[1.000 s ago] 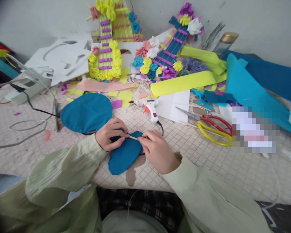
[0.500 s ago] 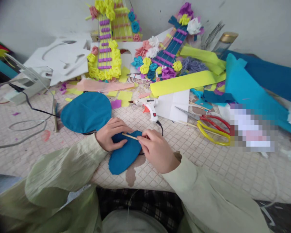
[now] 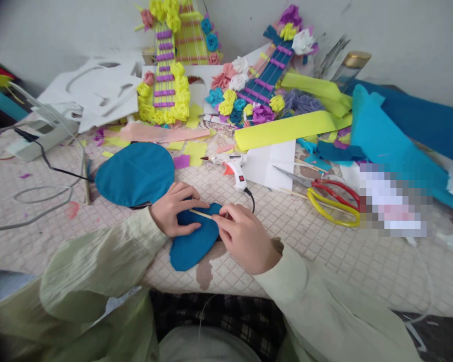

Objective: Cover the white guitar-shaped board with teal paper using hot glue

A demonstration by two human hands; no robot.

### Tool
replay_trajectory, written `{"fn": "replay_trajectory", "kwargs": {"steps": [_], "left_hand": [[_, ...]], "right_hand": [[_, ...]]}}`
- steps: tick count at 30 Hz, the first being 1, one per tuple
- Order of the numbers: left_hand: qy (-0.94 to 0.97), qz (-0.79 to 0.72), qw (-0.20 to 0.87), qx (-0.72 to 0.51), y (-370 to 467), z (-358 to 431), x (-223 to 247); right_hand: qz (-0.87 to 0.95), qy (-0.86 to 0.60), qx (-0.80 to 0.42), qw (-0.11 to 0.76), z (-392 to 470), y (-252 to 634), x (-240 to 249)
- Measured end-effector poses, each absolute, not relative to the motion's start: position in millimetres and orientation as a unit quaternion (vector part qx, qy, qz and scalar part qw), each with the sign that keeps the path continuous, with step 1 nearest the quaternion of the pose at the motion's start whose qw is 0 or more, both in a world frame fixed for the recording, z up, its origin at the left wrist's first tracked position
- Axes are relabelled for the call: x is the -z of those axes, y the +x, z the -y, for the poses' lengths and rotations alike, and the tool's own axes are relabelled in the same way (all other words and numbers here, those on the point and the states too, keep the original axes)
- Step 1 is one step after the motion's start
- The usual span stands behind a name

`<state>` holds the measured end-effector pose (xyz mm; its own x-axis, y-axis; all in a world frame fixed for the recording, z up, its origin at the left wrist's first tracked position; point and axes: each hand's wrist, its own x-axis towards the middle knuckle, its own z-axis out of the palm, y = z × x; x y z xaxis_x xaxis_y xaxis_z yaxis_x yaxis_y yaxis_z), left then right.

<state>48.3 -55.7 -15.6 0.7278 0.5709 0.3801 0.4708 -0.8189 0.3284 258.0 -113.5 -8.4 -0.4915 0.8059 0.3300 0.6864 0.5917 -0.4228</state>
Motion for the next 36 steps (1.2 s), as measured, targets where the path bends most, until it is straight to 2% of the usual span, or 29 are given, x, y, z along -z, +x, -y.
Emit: {"fn": "replay_trajectory", "kwargs": {"steps": [18,21,25,30,34,36], "left_hand": [[0.930,-0.279,0.108,-0.215,48,57,11],[0.932,-0.269,0.124,-0.209,46,56,11],[0.933,-0.256,0.143,-0.209,43,54,9],[0.925,-0.272,0.145,-0.221,45,56,7],[0.917,-0.261,0.121,-0.275,46,58,10],[0.910,-0.252,0.105,-0.313,45,58,11]], "right_hand": [[0.869,-0.413,-0.082,0.260,136,263,3],[0.855,-0.443,-0.047,0.265,142,281,-6],[0.797,-0.535,0.067,0.271,147,326,-26],[0.729,-0.633,0.165,0.200,152,390,-18],[0.742,-0.642,0.108,0.158,154,416,8],[0.740,-0.640,0.113,0.171,155,414,10]]}}
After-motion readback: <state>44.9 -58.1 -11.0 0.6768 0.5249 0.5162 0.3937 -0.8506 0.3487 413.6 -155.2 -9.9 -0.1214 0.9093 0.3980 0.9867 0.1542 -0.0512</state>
